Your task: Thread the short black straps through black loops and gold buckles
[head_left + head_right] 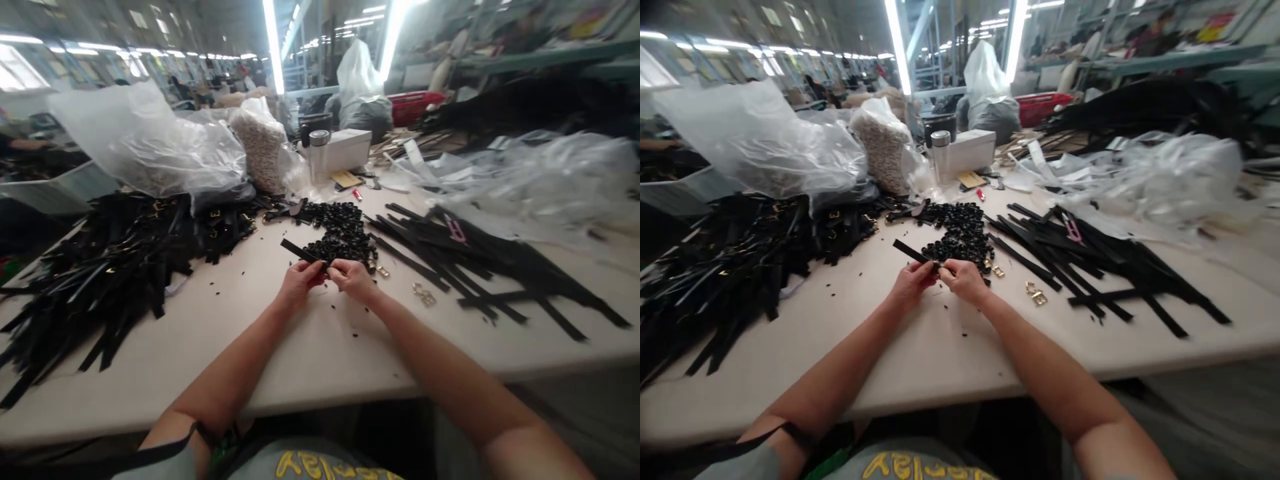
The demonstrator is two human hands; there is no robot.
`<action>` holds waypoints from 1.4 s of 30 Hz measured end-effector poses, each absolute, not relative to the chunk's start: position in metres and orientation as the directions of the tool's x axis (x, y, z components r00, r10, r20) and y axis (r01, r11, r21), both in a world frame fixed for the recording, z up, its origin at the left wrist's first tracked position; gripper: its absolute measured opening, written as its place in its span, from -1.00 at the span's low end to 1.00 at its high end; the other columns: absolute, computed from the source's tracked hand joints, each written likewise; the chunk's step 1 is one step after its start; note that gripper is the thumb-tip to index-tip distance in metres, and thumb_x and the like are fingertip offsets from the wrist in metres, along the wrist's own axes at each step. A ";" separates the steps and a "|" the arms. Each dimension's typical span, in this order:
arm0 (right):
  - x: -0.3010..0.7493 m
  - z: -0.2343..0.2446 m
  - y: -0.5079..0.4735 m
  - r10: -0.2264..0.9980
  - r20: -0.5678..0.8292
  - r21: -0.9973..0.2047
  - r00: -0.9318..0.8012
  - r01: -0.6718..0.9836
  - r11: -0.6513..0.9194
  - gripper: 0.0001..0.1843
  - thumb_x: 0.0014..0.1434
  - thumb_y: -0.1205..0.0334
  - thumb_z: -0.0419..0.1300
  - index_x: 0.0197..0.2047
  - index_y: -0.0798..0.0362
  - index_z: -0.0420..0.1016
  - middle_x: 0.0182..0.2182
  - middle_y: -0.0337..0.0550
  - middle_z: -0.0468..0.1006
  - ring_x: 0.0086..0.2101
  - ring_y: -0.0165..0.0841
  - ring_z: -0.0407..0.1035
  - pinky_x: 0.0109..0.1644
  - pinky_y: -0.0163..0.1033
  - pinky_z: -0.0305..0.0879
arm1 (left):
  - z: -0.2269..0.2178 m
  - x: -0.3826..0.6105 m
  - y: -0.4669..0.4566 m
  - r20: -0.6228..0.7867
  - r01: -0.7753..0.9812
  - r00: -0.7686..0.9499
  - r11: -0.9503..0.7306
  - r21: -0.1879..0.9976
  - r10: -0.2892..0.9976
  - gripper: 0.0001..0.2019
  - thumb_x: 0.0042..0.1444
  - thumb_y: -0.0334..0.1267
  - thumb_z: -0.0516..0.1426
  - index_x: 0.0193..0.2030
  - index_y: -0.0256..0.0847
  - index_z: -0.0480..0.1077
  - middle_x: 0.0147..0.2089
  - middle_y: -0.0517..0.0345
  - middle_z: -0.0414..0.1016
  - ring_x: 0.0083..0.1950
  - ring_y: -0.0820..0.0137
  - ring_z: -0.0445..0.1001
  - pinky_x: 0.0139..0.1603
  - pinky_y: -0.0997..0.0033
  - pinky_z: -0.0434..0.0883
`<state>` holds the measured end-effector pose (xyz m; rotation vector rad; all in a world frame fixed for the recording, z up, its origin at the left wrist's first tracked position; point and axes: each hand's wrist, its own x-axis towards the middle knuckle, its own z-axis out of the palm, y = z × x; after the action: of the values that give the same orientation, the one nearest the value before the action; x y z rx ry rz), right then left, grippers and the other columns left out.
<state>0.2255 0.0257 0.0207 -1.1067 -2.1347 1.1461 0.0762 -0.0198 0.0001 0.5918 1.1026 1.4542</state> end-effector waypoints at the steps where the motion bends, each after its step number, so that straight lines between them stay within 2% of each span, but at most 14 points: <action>1: 0.225 0.021 0.026 0.821 0.008 -0.853 -0.570 0.425 0.303 -0.72 0.19 0.15 0.00 -0.53 0.04 0.23 -0.64 -0.26 0.27 -0.57 -0.45 0.15 -0.45 -0.34 0.10 | 0.000 0.075 -0.019 -0.246 -0.510 -0.207 0.110 0.853 0.947 -0.63 -0.25 -0.09 0.42 -0.41 -0.33 0.48 -0.46 0.09 0.54 -0.48 0.49 0.49 -0.49 0.58 0.43; 5: 0.225 0.018 0.026 0.810 -0.016 -0.903 -0.586 0.355 0.239 -0.71 0.21 0.13 0.01 -0.51 0.04 0.24 -0.66 -0.27 0.29 -0.59 -0.46 0.15 -0.48 -0.35 0.11 | 0.003 0.074 -0.017 -0.318 -0.614 -0.165 0.155 0.774 0.934 -0.73 -0.18 -0.25 0.40 -0.40 -0.31 0.45 -0.44 0.15 0.53 -0.49 0.55 0.48 -0.47 0.64 0.45; 9: 0.225 0.014 0.026 0.828 0.019 -0.914 -0.560 0.327 0.242 -0.73 0.20 0.17 0.03 -0.51 0.07 0.28 -0.65 -0.29 0.33 -0.59 -0.50 0.16 -0.48 -0.38 0.09 | 0.004 0.074 -0.017 -0.351 -0.624 -0.156 0.184 0.760 0.923 -0.80 -0.14 -0.40 0.37 -0.40 -0.30 0.43 -0.43 0.19 0.53 -0.48 0.58 0.49 -0.42 0.70 0.47; 14: 0.226 0.013 0.027 0.835 0.112 -0.878 -0.539 0.339 0.337 -0.73 0.20 0.19 0.05 -0.50 0.10 0.33 -0.66 -0.33 0.34 -0.59 -0.54 0.18 -0.45 -0.42 0.05 | 0.001 0.075 -0.017 -0.342 -0.574 -0.169 0.190 0.797 0.925 -0.77 -0.16 -0.38 0.39 -0.40 -0.30 0.43 -0.44 0.18 0.53 -0.47 0.55 0.51 -0.40 0.67 0.48; 17: 0.227 0.012 0.027 0.818 0.101 -0.880 -0.567 0.332 0.339 -0.65 0.25 0.16 0.01 -0.53 0.11 0.34 -0.68 -0.32 0.37 -0.62 -0.54 0.20 -0.45 -0.42 0.08 | 0.002 0.077 -0.018 -0.334 -0.543 -0.201 0.179 0.820 0.921 -0.77 -0.16 -0.38 0.39 -0.38 -0.33 0.45 -0.43 0.14 0.54 -0.47 0.51 0.51 -0.44 0.65 0.47; 20: 0.228 0.011 0.029 0.804 0.090 -0.863 -0.587 0.358 0.358 -0.60 0.30 0.05 -0.04 -0.42 0.10 0.42 -0.61 -0.28 0.47 -0.63 -0.53 0.27 -0.43 -0.40 0.12 | 0.005 0.073 -0.018 -0.338 -0.567 -0.241 0.151 0.810 0.910 -0.82 -0.12 -0.43 0.35 -0.39 -0.34 0.44 -0.42 0.12 0.54 -0.47 0.51 0.51 -0.45 0.64 0.46; 23: 0.231 0.008 0.035 0.842 0.207 -0.784 -0.498 0.431 0.448 -0.63 0.30 0.00 -0.03 -0.26 0.05 0.48 -0.46 -0.23 0.57 -0.51 -0.47 0.38 -0.34 -0.37 0.17 | 0.011 0.059 -0.016 -0.372 -0.657 -0.317 0.081 0.749 0.872 -0.88 -0.03 -0.50 0.28 -0.42 -0.32 0.41 -0.45 0.14 0.53 -0.50 0.53 0.50 -0.47 0.64 0.46; 26: 0.235 0.005 0.041 0.846 0.305 -0.729 -0.437 0.464 0.502 -0.61 0.30 -0.01 -0.05 -0.23 0.03 0.50 -0.41 -0.19 0.58 -0.40 -0.41 0.43 -0.28 -0.35 0.21 | 0.018 0.034 -0.014 -0.413 -0.733 -0.413 -0.027 0.680 0.812 -0.88 0.06 -0.53 0.21 -0.44 -0.32 0.39 -0.50 0.16 0.50 -0.51 0.54 0.49 -0.47 0.66 0.46; 31: 0.240 -0.003 0.050 0.839 0.319 -0.707 -0.441 0.478 0.520 -0.59 0.28 -0.04 -0.05 -0.21 0.03 0.51 -0.39 -0.14 0.60 -0.38 -0.34 0.48 -0.29 -0.30 0.27 | 0.030 -0.030 -0.021 -0.384 -0.702 -0.619 -0.263 0.662 0.685 -0.86 0.11 -0.55 0.16 -0.44 -0.34 0.38 -0.48 0.15 0.50 -0.50 0.57 0.49 -0.41 0.66 0.49; 37: 0.243 -0.014 0.065 0.833 0.360 -0.671 -0.421 0.503 0.544 -0.65 0.19 -0.05 0.05 -0.24 -0.01 0.52 -0.41 -0.15 0.62 -0.40 -0.27 0.51 -0.33 -0.24 0.33 | 0.062 -0.129 -0.068 -0.310 -0.496 -0.856 -0.491 0.716 0.412 -0.83 0.10 -0.57 0.17 -0.46 -0.31 0.34 -0.49 0.19 0.45 -0.51 0.58 0.47 -0.42 0.66 0.49; 42: 0.246 -0.016 0.070 0.817 0.392 -0.649 -0.423 0.501 0.572 -0.69 0.20 -0.02 0.05 -0.26 -0.02 0.52 -0.39 -0.16 0.63 -0.39 -0.28 0.51 -0.32 -0.23 0.32 | 0.092 -0.198 -0.105 -0.230 -0.287 -0.958 -0.523 0.802 0.173 -0.77 0.26 -0.47 0.01 -0.45 -0.25 0.21 -0.55 0.30 0.31 -0.55 0.66 0.38 -0.50 0.79 0.42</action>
<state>0.2459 0.0700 -0.0164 -1.0483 -2.1042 0.5785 -0.1982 -0.1050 0.0917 -0.1768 1.3644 2.5265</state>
